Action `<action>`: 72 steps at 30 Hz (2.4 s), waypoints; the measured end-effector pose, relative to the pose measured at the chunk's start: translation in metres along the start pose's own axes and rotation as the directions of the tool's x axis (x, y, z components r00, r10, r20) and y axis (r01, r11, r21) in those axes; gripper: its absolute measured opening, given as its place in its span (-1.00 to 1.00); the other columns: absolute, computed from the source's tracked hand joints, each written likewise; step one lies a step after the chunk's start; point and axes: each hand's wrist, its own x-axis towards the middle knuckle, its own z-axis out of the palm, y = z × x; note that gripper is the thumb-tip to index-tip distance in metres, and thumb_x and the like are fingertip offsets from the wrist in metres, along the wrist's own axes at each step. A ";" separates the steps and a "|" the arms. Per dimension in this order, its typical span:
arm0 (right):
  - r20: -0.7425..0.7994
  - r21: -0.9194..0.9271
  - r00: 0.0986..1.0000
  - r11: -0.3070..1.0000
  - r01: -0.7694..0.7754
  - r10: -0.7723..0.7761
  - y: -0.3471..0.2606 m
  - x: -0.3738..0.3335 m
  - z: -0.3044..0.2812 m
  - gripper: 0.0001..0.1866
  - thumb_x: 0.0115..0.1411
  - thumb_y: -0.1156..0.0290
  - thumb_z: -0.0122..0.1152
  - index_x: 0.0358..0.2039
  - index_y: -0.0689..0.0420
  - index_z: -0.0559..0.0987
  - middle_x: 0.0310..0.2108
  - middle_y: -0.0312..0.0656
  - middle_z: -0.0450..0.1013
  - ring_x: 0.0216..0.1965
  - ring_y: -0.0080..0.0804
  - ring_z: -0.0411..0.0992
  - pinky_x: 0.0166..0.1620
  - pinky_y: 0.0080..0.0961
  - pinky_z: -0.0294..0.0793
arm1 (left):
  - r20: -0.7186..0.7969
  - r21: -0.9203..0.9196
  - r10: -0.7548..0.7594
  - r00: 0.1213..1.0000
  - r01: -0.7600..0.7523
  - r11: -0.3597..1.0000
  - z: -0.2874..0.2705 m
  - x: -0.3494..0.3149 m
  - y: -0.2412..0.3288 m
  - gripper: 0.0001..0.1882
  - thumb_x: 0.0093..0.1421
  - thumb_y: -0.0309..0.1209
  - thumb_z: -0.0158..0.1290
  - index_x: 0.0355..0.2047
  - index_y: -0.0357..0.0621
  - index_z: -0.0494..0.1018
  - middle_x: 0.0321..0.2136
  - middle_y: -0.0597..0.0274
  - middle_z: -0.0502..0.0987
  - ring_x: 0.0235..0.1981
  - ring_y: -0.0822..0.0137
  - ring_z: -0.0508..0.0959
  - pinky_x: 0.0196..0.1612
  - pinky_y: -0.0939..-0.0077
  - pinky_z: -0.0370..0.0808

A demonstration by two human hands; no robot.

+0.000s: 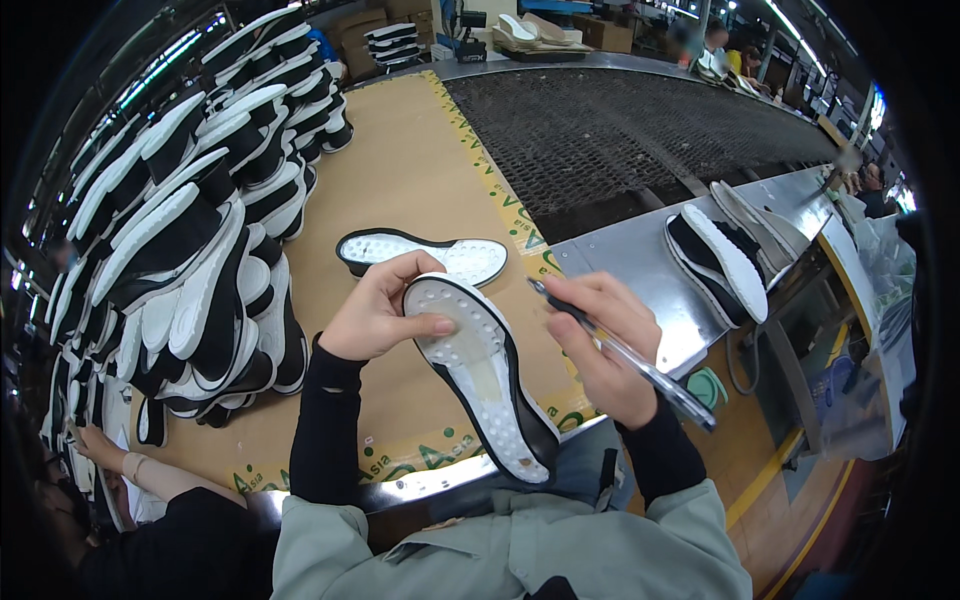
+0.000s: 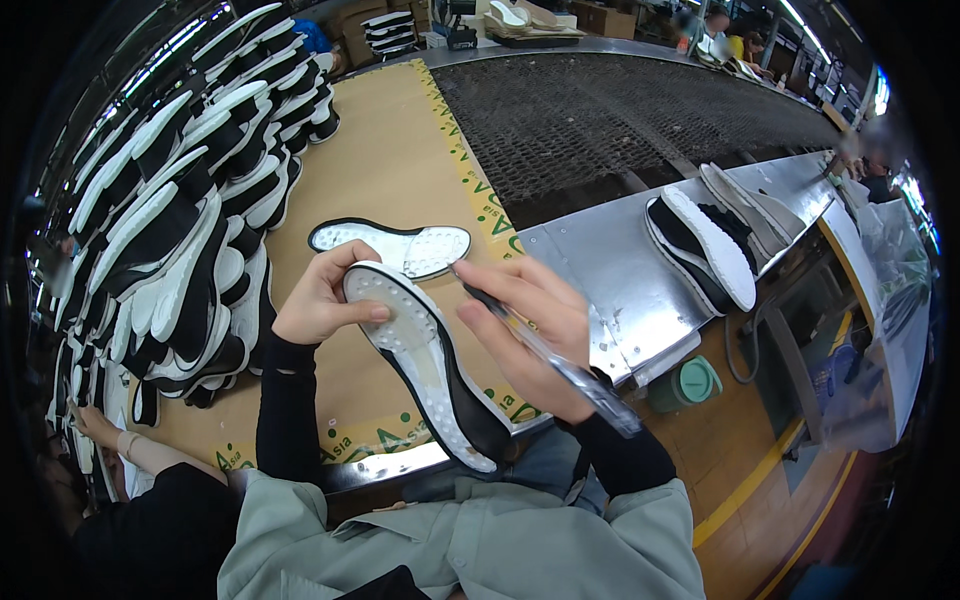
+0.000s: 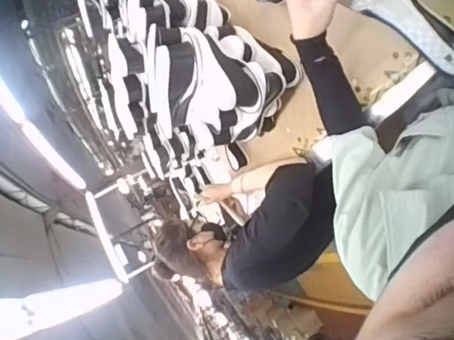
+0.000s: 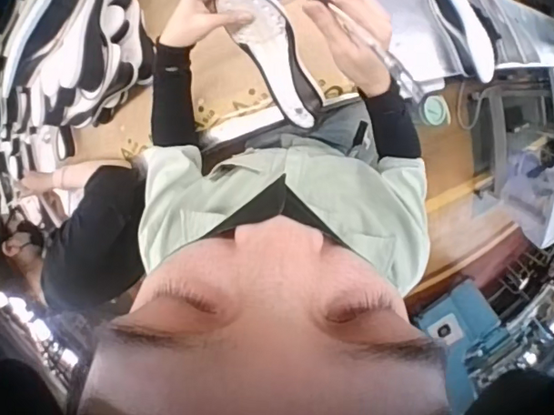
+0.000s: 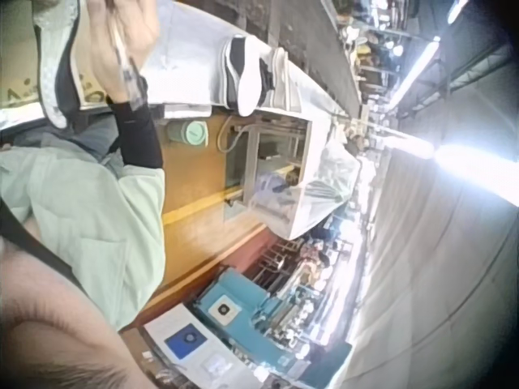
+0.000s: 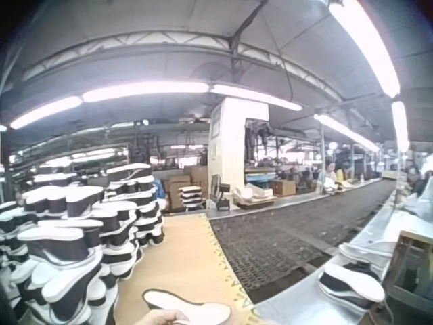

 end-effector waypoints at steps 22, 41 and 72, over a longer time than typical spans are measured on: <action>0.125 0.359 0.937 0.866 -0.348 0.325 0.007 -0.056 0.056 -0.78 0.15 0.71 0.11 -0.16 0.41 0.47 -0.17 0.03 0.51 -0.14 -0.37 0.55 -0.04 -0.50 0.53 | -0.008 0.680 0.061 0.998 -0.039 0.732 -0.009 -0.013 0.033 -0.77 -0.16 -0.50 0.34 -0.42 -0.23 0.61 -0.50 0.22 0.58 -0.41 0.33 0.54 -0.26 0.51 0.42; 0.100 0.270 0.970 0.932 -0.242 0.223 0.005 -0.051 0.069 -0.79 0.15 0.68 0.14 -0.18 0.42 0.49 -0.19 0.06 0.55 -0.25 -0.42 0.57 -0.18 -0.58 0.56 | -0.023 0.700 0.103 0.994 -0.058 0.711 -0.004 -0.017 0.036 -0.76 -0.19 -0.53 0.37 -0.43 -0.24 0.62 -0.56 0.26 0.53 -0.46 0.38 0.49 -0.33 0.53 0.36; 0.270 -0.075 0.959 0.995 -0.073 0.090 0.004 -0.074 0.019 -0.81 -0.17 0.62 0.24 -0.45 0.27 0.51 -0.46 -0.05 0.46 -0.24 0.01 0.50 -0.23 -0.31 0.51 | -0.029 0.721 0.074 0.997 -0.031 0.693 -0.007 -0.014 0.033 -0.76 -0.19 -0.51 0.37 -0.46 -0.27 0.60 -0.56 0.25 0.54 -0.48 0.40 0.50 -0.34 0.55 0.37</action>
